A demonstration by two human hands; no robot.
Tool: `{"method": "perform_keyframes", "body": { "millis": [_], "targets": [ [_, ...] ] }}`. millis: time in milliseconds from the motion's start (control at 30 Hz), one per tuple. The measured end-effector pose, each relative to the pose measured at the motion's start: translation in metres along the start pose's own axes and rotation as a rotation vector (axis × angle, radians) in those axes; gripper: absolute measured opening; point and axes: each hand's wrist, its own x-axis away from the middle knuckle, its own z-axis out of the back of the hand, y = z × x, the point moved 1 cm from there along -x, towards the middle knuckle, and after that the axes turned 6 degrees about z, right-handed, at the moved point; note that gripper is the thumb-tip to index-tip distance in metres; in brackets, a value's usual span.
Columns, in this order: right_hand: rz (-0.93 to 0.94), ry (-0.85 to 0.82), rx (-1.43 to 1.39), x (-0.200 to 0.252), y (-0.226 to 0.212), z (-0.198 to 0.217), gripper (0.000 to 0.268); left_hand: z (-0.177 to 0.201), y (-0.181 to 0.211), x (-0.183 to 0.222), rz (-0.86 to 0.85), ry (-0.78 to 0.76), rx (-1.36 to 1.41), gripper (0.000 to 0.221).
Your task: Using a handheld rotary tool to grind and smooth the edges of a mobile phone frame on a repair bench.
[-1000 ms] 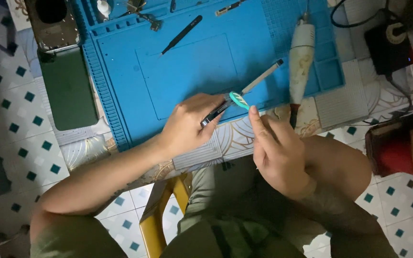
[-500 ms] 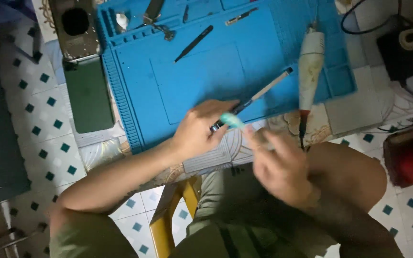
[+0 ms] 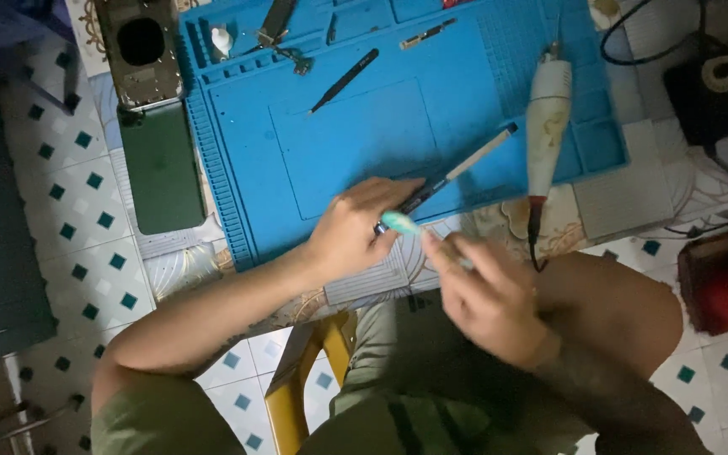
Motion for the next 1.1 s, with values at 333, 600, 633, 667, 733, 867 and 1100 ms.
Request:
{"method": "perform_keyframes", "body": {
  "millis": [333,600,633,667,733,867,1100],
  "targets": [
    [-0.043,0.131,0.119,0.001,0.073,0.022,0.040,0.013,0.022,-0.012,-0.012,-0.022,-0.020,0.022],
    [0.251,0.062,0.158,0.043,0.085,-0.017,0.039,0.009,0.020,-0.015,-0.026,0.062,0.042,0.022],
    [0.242,0.061,0.172,0.031,0.098,-0.005,0.039,0.010,0.019,-0.015,-0.035,0.054,0.051,0.022],
    [0.250,0.097,0.144,0.019,0.110,0.008,0.040,0.012,0.018,-0.014,-0.023,0.028,0.031,0.024],
    [0.266,0.134,0.131,-0.012,0.127,0.035,0.042,0.012,0.015,-0.013,-0.025,0.010,0.014,0.026],
    [0.158,0.075,0.250,-0.079,0.164,0.064,0.049,0.008,0.013,-0.006,-0.037,-0.017,-0.012,0.028],
    [0.145,0.342,0.436,-0.037,0.283,0.082,0.026,0.009,0.013,-0.008,-0.024,-0.017,-0.037,0.029]
  ]
}}
